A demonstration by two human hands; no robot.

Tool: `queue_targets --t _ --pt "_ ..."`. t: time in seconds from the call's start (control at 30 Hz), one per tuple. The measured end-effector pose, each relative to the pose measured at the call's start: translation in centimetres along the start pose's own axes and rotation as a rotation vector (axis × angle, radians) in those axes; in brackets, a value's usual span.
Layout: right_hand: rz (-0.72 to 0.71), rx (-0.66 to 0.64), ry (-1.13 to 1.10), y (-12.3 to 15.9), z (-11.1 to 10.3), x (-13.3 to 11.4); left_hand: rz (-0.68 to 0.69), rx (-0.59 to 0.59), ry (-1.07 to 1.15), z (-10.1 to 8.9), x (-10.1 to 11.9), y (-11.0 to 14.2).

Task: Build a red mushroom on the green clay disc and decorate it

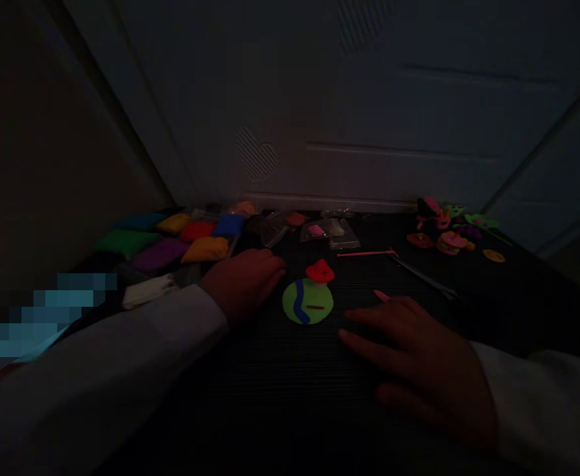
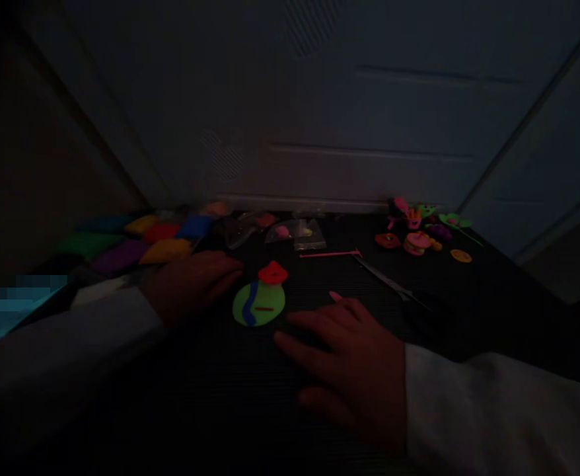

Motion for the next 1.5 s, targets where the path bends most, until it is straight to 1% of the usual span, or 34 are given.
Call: queue_targets --t 0.13,0.23,0.37,0.43,0.47,0.53,0.63,0.67,0.8,0.93,1.07,1.2,1.37,1.5 --pt "0.004 -0.046 0.016 0.6 -0.3 0.4 0.016 0.006 0.002 0.0 0.0 0.1" --pt "-0.021 -0.061 0.006 0.9 -0.4 0.6 0.023 0.004 0.015 0.0 0.1 0.1" --pt "-0.113 -0.096 0.045 1.1 -0.1 0.3 0.032 0.014 0.016 -0.2 0.1 0.1" --pt "-0.171 -0.109 0.034 1.1 0.0 -0.2 0.032 0.014 0.009 -0.2 0.1 0.1" --pt "-0.176 -0.116 0.022 1.1 0.0 -0.3 0.031 0.012 0.006 -0.2 0.1 0.1" --pt "-0.143 -0.126 0.007 1.0 0.0 -0.2 0.034 0.013 0.006 -0.3 0.1 0.2" --pt "-0.022 -0.115 0.043 1.0 0.0 0.5 0.038 0.019 0.008 -0.2 0.2 0.2" --pt "-0.013 -0.113 0.044 1.0 0.0 0.5 0.035 0.021 0.007 -0.2 0.2 0.2" --pt "-0.058 -0.129 0.000 1.1 0.1 0.1 0.029 0.022 0.011 -0.4 0.2 0.3" --pt "-0.007 -0.129 0.071 1.1 0.1 0.5 0.033 0.015 0.004 -0.4 0.3 0.3" --pt "-0.069 -0.125 0.029 1.1 0.1 -0.1 0.037 0.034 -0.007 -0.4 0.2 0.3" --pt "0.000 -0.115 0.056 1.0 0.0 0.4 0.029 0.017 0.000 -0.3 0.2 0.2" --pt "-0.055 -0.117 -0.004 0.9 0.0 -0.1 0.031 0.014 0.003 -0.3 0.2 0.1" --pt "0.015 -0.085 0.001 0.8 -0.3 0.5 0.033 0.023 0.006 -0.2 0.2 0.2"
Point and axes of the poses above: each hand's wrist, its own y-axis away from the middle knuckle, its own z-axis out of the palm, x = y × z, the point moved 6 cm from there along -y, towards the middle knuckle, and after that the axes turned 13 degrees about x, right-handed, at the moved point
